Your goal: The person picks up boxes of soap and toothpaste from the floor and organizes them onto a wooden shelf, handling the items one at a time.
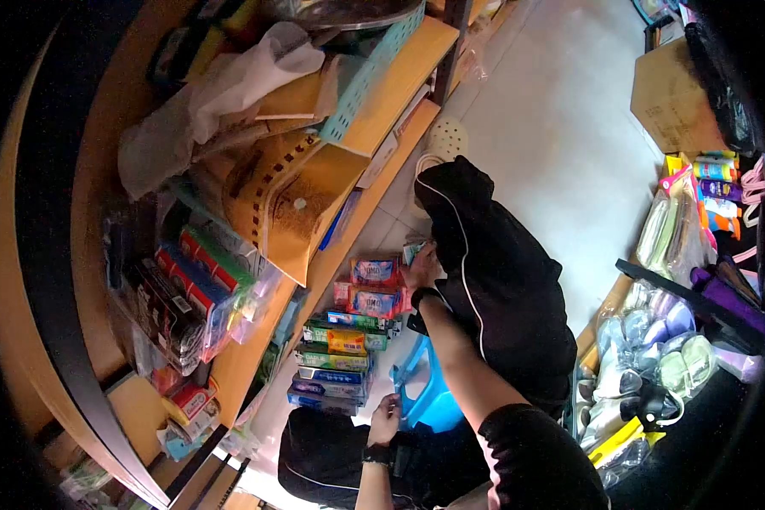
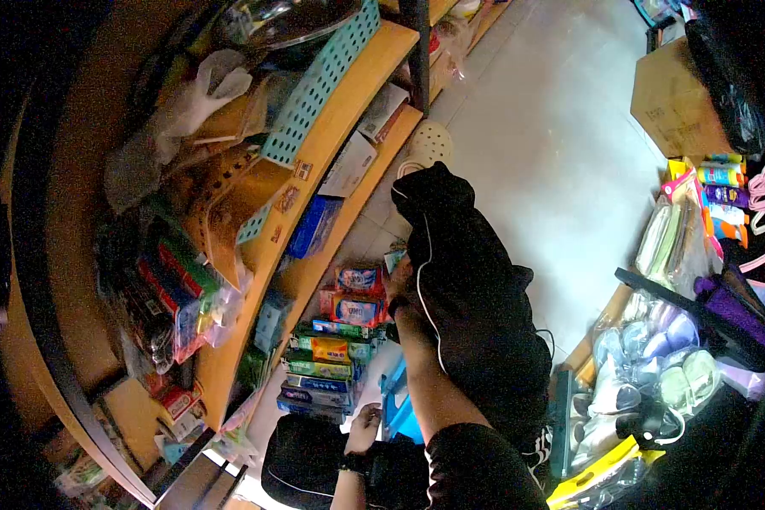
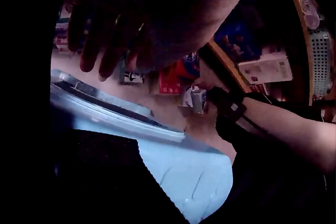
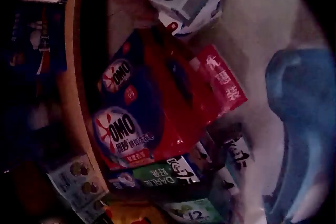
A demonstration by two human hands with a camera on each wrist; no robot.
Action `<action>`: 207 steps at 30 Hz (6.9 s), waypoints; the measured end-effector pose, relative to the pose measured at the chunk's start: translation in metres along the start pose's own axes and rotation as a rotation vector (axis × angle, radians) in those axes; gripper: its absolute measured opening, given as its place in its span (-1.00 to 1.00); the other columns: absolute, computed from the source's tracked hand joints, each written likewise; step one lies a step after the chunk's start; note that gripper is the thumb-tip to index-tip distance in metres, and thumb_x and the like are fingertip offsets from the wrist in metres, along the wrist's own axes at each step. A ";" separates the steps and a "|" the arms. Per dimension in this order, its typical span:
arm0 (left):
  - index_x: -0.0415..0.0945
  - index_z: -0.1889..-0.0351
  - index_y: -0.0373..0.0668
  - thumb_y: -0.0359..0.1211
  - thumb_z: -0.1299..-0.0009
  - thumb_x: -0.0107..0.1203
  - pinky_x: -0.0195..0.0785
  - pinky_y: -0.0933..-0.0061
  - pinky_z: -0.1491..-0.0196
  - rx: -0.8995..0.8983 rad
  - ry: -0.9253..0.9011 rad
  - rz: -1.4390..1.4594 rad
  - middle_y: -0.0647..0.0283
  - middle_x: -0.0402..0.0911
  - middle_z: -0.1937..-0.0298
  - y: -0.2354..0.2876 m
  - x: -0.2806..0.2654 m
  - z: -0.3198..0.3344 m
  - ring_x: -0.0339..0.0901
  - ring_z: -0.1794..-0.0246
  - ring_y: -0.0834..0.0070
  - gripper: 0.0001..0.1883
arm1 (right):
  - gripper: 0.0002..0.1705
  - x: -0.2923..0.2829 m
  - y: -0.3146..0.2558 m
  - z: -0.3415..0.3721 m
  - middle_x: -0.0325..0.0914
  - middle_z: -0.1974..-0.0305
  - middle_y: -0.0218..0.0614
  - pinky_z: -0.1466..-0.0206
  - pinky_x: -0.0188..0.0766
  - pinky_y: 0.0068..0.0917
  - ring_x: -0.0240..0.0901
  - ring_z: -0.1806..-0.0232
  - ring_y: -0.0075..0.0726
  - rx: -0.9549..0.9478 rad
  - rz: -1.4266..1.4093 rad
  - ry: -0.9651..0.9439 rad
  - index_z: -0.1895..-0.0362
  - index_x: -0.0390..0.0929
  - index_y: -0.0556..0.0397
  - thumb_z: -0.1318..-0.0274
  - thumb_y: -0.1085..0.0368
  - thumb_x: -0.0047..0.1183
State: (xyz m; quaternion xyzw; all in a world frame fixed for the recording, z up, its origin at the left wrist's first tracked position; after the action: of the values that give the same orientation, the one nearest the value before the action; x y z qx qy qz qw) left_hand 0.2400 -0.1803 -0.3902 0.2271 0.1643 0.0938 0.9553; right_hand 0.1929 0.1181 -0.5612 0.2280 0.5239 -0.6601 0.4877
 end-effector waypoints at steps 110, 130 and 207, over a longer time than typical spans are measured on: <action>0.14 -0.21 -0.27 -0.08 -0.23 0.09 0.16 0.15 -0.20 0.888 -0.054 1.818 0.06 0.36 -0.14 0.041 -0.039 0.094 0.34 -0.12 0.19 -0.31 | 0.15 -0.268 -0.152 0.311 0.06 -0.20 0.21 -0.22 0.09 -0.35 0.11 -0.24 0.02 -1.148 -0.213 -0.992 -0.31 -0.28 0.28 0.16 0.04 0.22; 0.21 -0.18 -0.18 -0.04 -0.15 0.17 0.09 0.11 -0.22 1.130 0.088 1.966 0.17 0.35 -0.15 0.029 -0.060 0.116 0.29 -0.16 0.21 -0.29 | -0.23 -0.273 -0.121 0.356 0.24 -0.10 0.04 -0.14 0.21 -0.34 0.24 -0.14 -0.01 -1.135 -0.569 -0.672 -0.20 0.17 0.16 0.17 0.38 0.22; 0.14 -0.23 -0.14 0.12 -0.13 0.12 0.15 0.19 -0.19 1.163 0.269 1.864 0.23 0.33 -0.17 0.026 -0.076 0.121 0.30 -0.14 0.28 -0.19 | -0.32 -0.258 -0.128 0.353 0.35 -0.05 -0.04 -0.16 0.20 -0.28 0.28 -0.13 -0.05 -1.207 -0.613 -0.626 0.00 0.33 0.10 0.32 0.35 0.34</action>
State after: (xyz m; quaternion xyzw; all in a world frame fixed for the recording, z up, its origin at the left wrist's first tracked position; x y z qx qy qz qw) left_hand 0.2096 -0.2257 -0.2550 0.6640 0.0505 0.7088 0.2327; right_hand 0.2630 -0.1030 -0.1689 -0.4344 0.6721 -0.3981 0.4484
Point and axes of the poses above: each hand's wrist, its own z-axis away from the middle knuckle, its own x-axis out of the palm, y = z × x, the point moved 3 cm from there along -z, towards the middle knuckle
